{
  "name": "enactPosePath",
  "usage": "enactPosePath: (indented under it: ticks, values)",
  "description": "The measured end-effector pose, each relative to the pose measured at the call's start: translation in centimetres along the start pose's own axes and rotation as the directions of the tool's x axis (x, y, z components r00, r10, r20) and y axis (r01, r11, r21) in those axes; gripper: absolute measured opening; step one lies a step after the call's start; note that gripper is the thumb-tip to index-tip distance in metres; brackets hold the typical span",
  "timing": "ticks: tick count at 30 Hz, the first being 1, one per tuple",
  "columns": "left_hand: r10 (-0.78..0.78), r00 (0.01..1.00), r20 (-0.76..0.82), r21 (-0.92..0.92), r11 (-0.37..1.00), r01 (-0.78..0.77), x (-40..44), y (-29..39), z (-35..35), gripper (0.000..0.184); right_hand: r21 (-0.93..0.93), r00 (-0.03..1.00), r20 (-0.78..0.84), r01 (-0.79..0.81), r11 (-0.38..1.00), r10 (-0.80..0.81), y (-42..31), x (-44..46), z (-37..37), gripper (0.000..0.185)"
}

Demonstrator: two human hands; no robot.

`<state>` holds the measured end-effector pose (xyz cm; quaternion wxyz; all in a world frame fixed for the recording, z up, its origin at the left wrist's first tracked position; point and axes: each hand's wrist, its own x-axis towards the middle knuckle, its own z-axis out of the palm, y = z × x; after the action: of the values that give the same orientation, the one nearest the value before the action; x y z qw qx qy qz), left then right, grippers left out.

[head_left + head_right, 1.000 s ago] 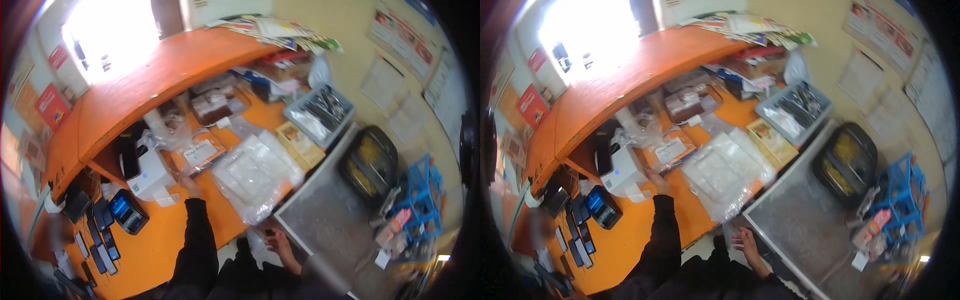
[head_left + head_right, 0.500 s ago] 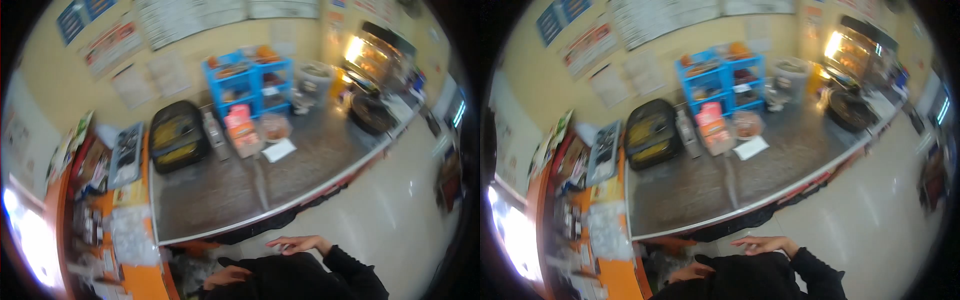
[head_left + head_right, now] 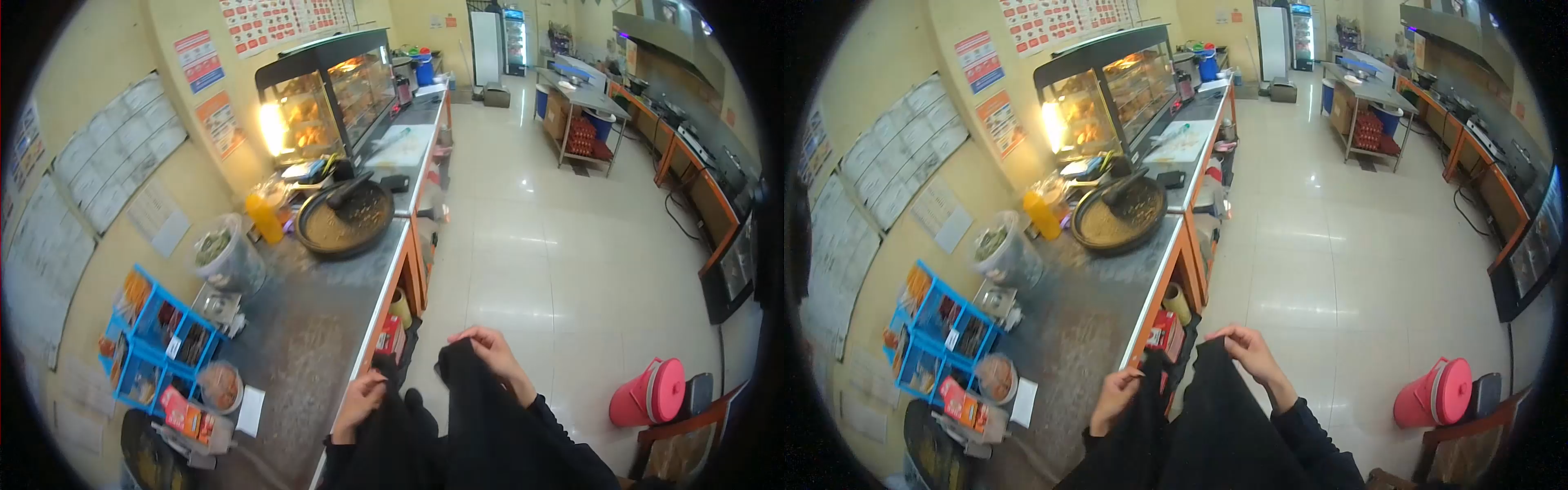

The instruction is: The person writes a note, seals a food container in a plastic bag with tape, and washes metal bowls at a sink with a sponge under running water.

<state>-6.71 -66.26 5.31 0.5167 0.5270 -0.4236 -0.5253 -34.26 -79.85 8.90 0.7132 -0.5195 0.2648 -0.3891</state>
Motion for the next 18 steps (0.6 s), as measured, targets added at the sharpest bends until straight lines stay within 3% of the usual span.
enactPosePath:
  ticks: [1,2,3,5,7,8,9,12,15,17,18]
  values:
    - [0.135,0.99,0.047,0.311,0.94,-0.143,3.4,-1.9,1.1,0.011,0.018,1.0,-0.02,0.018,1.0,-0.018,-0.7,2.6,-0.9,0.018]
    - [0.152,0.98,0.13,0.289,0.939,-0.184,6.2,-2.2,3.5,0.013,0.034,0.999,-0.032,0.033,0.999,-0.032,-1.2,5.4,-1.9,0.018]
    - [0.081,0.972,0.222,0.405,0.899,-0.167,8.3,-0.1,6.8,0.016,0.05,0.998,-0.038,0.048,0.998,-0.046,-1.7,8.5,-2.9,0.018]
    - [0.086,0.908,0.41,0.331,0.914,-0.236,14.0,0.4,10.3,0.018,-0.197,0.988,0.084,0.145,0.97,-0.131,-0.2,14.6,-5.4,0.018]
    - [0.079,0.849,0.522,0.246,0.939,-0.239,20.7,0.8,11.9,0.019,-0.287,0.962,0.268,0.029,0.958,0.051,1.3,20.2,-8.0,0.021]
    - [0.074,0.833,0.549,0.213,0.951,-0.225,24.4,1.1,11.8,0.02,-0.318,0.939,0.264,-0.131,0.939,0.22,1.0,22.4,-9.0,0.023]
    - [0.072,0.825,0.56,0.184,0.96,-0.209,28.3,1.6,11.5,0.02,-0.355,0.882,0.246,-0.303,0.884,0.401,0.4,23.9,-10.4,0.025]
    - [0.068,0.834,0.548,0.13,0.978,-0.165,39.0,3.5,10.2,0.022,-0.642,0.983,-0.064,-0.175,0.746,0.175,-0.2,27.9,-17.0,0.025]
    - [0.032,0.868,0.496,0.104,0.99,-0.096,48.1,4.8,9.6,0.025,-0.527,0.929,-0.297,-0.351,0.774,0.219,-2.7,29.2,-24.0,0.032]
    - [0.001,0.889,0.457,0.081,0.996,-0.043,53.9,5.7,8.9,0.026,-0.375,0.909,-0.313,-0.385,0.843,0.276,-2.9,29.9,-28.5,0.032]
    - [-0.005,0.897,0.441,0.071,0.997,-0.029,57.0,6.2,9.2,0.027,-0.437,0.918,-0.285,-0.381,0.815,0.276,-5.6,31.2,-29.0,0.031]
